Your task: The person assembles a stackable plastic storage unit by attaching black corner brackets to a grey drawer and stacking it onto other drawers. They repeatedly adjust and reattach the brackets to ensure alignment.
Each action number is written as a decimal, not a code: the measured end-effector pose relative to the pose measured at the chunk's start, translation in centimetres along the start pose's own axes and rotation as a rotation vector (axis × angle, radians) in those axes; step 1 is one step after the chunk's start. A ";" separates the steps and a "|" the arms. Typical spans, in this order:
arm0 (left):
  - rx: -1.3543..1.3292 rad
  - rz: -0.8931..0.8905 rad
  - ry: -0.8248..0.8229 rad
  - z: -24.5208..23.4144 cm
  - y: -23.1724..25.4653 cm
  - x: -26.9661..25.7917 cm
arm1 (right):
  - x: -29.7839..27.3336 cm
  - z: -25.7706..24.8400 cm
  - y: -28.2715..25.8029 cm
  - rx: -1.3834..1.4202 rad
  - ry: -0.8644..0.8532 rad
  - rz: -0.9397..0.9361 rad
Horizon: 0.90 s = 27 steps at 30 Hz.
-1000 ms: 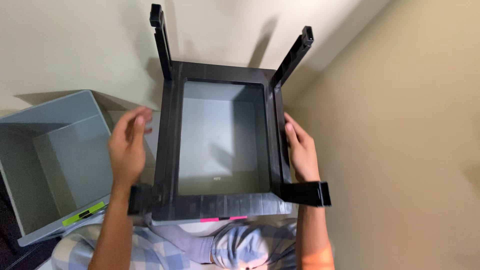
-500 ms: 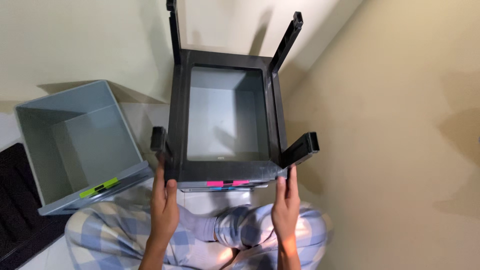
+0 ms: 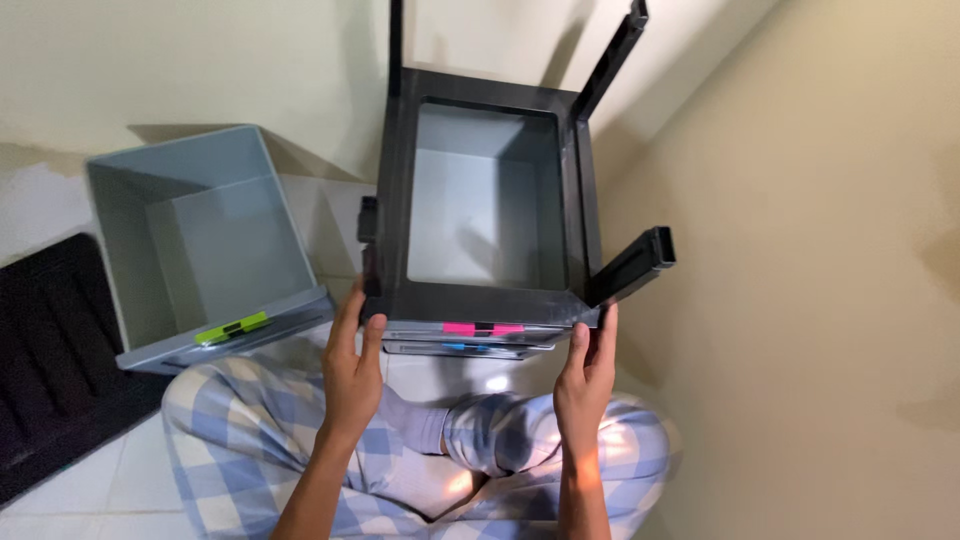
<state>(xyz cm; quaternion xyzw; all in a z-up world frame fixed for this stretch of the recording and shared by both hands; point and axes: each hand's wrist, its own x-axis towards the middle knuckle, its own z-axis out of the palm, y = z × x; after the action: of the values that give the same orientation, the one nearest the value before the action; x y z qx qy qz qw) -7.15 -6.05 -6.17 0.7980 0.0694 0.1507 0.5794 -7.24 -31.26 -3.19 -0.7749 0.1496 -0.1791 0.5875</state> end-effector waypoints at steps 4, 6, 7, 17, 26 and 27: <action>0.011 -0.030 -0.053 -1.4 -0.2 -0.6 | -3.0 1.6 -1.1 -0.102 0.009 -0.241; -0.003 -0.152 -0.107 -2.2 -0.4 -1.2 | -4.8 2.3 -1.4 -0.201 0.008 -0.205; -0.012 -0.090 -0.100 -2.6 -0.5 -1.4 | -5.6 2.6 -1.5 -0.267 -0.014 -0.255; 0.226 0.045 -0.136 -10.0 -3.0 -1.2 | -10.7 8.3 -2.9 -0.351 -0.316 -0.518; 0.536 0.062 -0.028 -21.9 -8.0 1.2 | -14.4 15.0 -3.6 -0.278 -0.497 -0.603; 0.560 0.063 -0.024 -22.9 -8.5 1.5 | -14.5 16.2 -3.4 -0.237 -0.572 -0.581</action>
<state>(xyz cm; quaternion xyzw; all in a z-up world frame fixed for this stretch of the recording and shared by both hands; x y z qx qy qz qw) -12.50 17.80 -7.49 0.9305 0.0765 0.1342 0.3321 -12.75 -10.12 -5.38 -0.8654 -0.2248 -0.0966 0.4373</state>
